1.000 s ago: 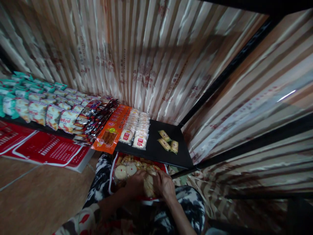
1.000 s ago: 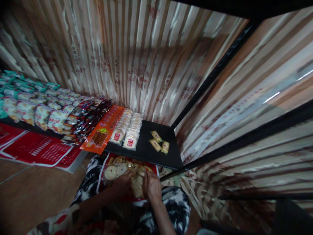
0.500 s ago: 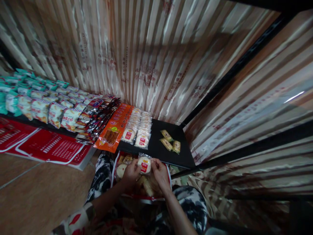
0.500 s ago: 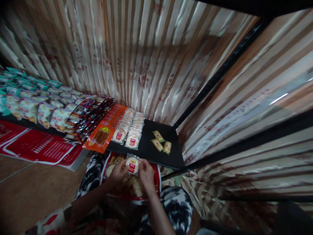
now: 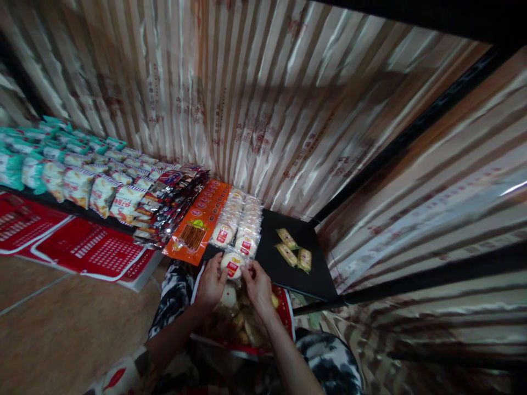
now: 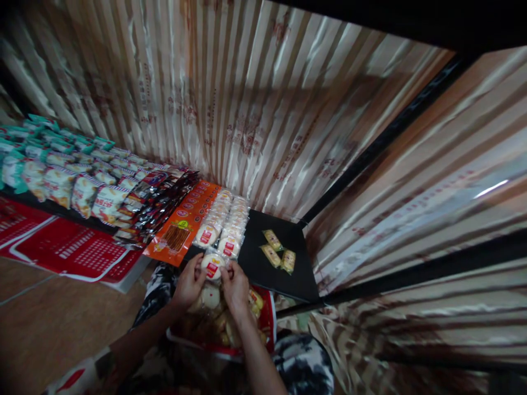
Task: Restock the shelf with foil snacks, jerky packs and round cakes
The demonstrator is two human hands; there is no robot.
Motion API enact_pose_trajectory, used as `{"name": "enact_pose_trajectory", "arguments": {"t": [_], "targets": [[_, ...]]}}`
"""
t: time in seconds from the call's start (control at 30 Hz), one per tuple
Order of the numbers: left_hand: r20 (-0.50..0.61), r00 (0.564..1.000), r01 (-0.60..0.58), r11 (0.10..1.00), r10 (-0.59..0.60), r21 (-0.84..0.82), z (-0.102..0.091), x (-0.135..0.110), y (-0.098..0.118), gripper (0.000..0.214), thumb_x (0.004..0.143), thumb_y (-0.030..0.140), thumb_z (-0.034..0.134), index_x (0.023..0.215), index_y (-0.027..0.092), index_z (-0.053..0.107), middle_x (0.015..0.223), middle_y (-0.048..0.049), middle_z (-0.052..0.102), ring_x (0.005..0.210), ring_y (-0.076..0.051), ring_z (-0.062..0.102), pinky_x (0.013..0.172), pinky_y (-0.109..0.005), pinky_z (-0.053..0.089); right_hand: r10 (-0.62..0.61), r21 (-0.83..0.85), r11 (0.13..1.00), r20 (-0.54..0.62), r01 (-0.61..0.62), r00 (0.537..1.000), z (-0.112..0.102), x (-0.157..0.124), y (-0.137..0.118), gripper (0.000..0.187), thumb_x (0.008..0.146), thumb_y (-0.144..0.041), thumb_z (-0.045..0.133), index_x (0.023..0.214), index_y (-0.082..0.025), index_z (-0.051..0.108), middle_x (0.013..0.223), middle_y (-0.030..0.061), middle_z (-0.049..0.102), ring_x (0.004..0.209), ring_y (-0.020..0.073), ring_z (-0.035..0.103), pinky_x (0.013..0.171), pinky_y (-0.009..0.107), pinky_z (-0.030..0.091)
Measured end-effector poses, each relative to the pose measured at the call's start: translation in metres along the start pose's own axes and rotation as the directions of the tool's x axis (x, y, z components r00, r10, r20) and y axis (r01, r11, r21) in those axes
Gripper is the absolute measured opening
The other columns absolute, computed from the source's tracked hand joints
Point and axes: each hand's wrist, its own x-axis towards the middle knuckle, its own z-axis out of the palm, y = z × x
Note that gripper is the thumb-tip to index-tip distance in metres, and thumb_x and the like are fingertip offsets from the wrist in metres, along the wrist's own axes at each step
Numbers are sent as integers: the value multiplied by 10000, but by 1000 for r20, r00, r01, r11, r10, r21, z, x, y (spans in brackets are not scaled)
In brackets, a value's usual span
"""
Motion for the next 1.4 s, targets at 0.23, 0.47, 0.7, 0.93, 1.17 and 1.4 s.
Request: {"name": "enact_pose_trajectory", "arguments": {"t": [0.23, 0.47, 0.7, 0.93, 1.17, 1.4], "targets": [[-81, 964, -222, 933, 254, 283, -3, 12, 2, 532, 858, 228, 419, 1365, 133, 291, 1418, -168, 323, 1327, -271, 294, 1058, -454, 328, -42, -203, 978, 39, 49, 998, 19, 37, -23, 228, 819, -354, 468, 832, -178, 612, 707, 26, 658, 616, 146, 591, 564, 212, 362], [-94, 975, -153, 918, 200, 365, -3, 26, 0, 525, 844, 210, 439, 1350, 123, 331, 1408, -188, 316, 1303, -293, 322, 1029, -450, 360, -74, -241, 967, 56, 85, 996, 34, 63, -36, 171, 815, -307, 485, 799, -188, 606, 688, 20, 655, 608, 151, 586, 574, 226, 369], [-91, 975, -142, 884, 202, 446, 3, 40, 1, 468, 818, 151, 458, 1283, 111, 425, 1363, -190, 342, 1257, -310, 360, 1002, -455, 377, -122, -207, 970, 37, 127, 992, 39, 74, -42, 176, 798, -247, 486, 844, -161, 632, 734, 49, 673, 654, 161, 607, 615, 236, 423], [-70, 971, -159, 833, 230, 530, 5, 44, 0, 440, 816, 105, 449, 1255, 118, 458, 1327, -176, 387, 1246, -311, 366, 1012, -452, 364, -232, -15, 973, 26, 232, 972, 42, 63, -35, 311, 820, -208, 418, 1068, -139, 593, 919, 79, 677, 729, 162, 626, 722, 283, 493], [-64, 971, -150, 795, 230, 588, 7, 47, 1, 412, 808, 101, 479, 1219, 130, 481, 1306, -168, 422, 1230, -302, 392, 976, -431, 405, -427, -327, 880, -224, 345, 876, 36, 42, 12, 400, 882, -341, 409, 1196, -135, 546, 1306, 169, 478, 1222, 267, 405, 990, 462, 365], [-59, 967, -160, 776, 246, 610, 9, 50, -1, 369, 823, 73, 455, 1179, 150, 510, 1299, -149, 438, 1213, -277, 419, 954, -403, 428, -314, -378, 900, -216, 217, 925, 36, 43, 50, 566, 868, -499, 396, 1310, -148, 445, 1452, 185, 271, 1291, 305, 319, 991, 477, 350]]}}
